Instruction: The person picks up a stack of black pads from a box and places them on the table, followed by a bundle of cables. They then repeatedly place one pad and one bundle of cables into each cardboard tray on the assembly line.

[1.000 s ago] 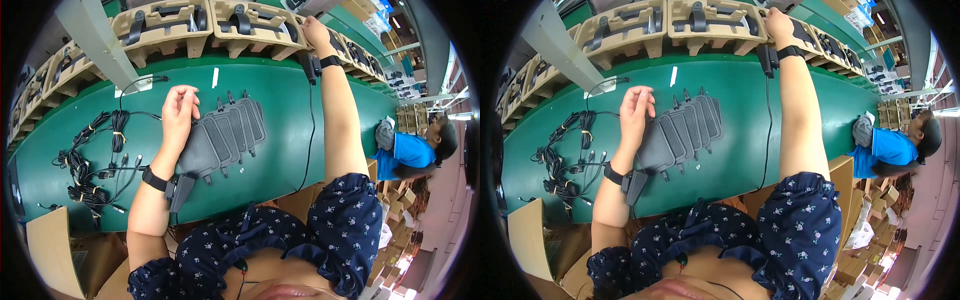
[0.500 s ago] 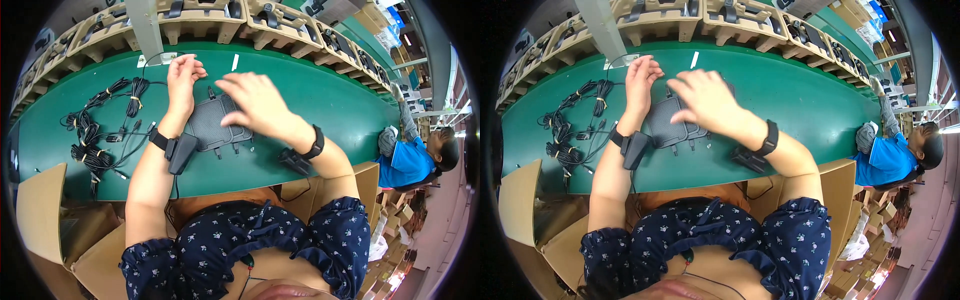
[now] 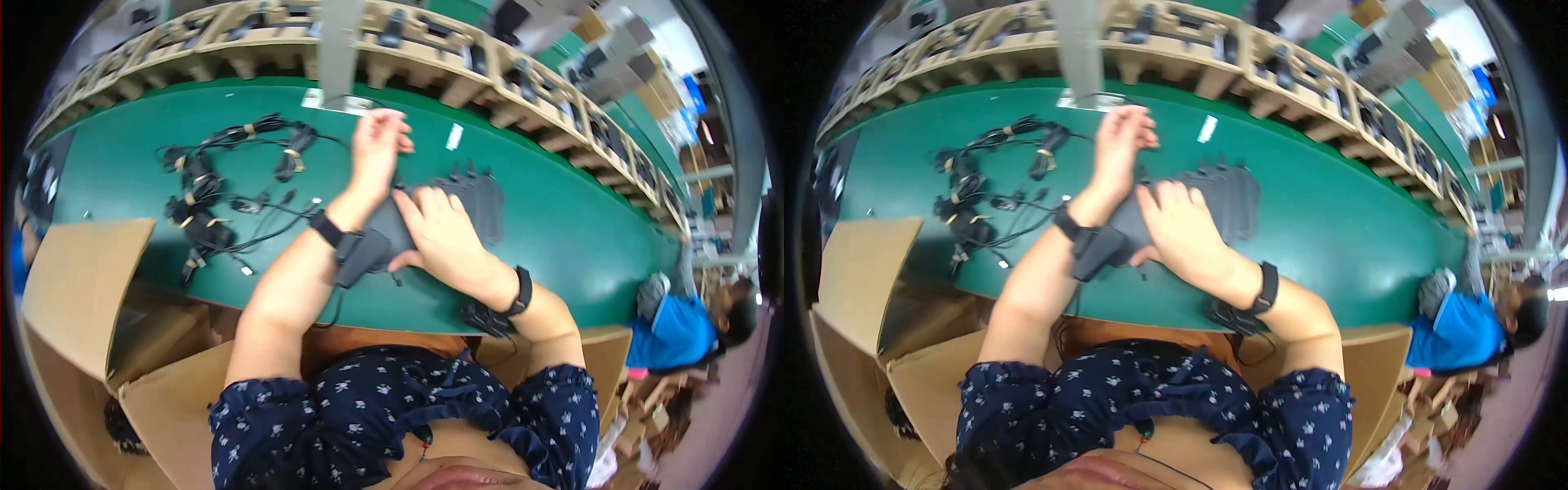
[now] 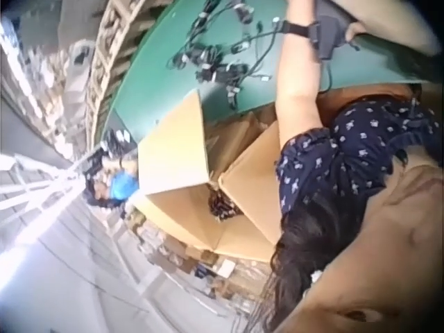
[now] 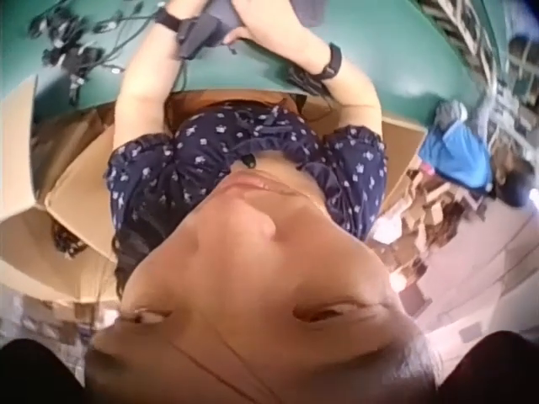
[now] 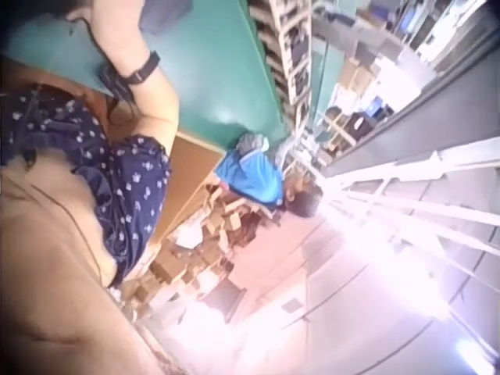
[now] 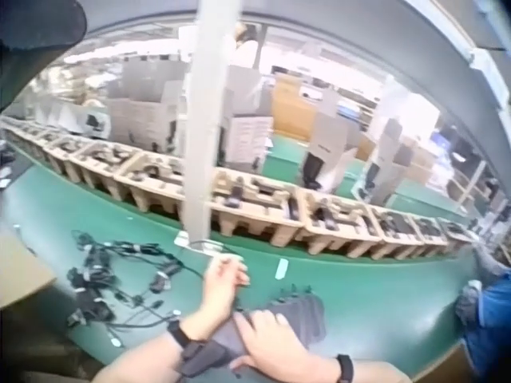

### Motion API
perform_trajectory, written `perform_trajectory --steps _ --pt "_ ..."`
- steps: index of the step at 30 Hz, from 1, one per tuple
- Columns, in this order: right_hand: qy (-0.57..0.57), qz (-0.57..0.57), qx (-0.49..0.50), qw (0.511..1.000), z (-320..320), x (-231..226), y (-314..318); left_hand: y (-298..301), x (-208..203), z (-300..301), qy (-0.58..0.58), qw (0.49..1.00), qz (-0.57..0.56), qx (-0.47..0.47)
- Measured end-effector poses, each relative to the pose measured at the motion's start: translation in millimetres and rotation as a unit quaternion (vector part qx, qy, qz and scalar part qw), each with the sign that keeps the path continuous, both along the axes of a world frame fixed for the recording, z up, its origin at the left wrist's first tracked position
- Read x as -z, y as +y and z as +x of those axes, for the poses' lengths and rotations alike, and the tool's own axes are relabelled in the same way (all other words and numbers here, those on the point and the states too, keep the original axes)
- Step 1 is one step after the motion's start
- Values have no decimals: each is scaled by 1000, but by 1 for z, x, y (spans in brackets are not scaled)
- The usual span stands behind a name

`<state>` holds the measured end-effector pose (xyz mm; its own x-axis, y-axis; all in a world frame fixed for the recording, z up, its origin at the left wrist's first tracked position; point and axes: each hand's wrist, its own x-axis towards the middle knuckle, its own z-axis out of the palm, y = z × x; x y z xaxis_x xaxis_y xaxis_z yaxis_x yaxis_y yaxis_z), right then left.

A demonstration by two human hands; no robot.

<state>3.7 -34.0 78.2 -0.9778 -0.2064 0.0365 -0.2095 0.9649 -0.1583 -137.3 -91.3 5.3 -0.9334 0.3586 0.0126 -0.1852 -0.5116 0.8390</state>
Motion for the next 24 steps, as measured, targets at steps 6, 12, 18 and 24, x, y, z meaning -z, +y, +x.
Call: perform_trajectory --steps 6,12,18,24 --pt "-41 10 23 999 0 2 -15 5 8 3 7 1000 -6 -1" --pt "-25 26 56 998 7 0 -39 2 9 0 24 1000 -10 -8" --pt "37 -165 58 984 0 16 -19 -4 -1 -3 4 1000 6 -29" --pt "-84 -349 155 920 6 22 22 -11 -10 0 26 999 20 -33"
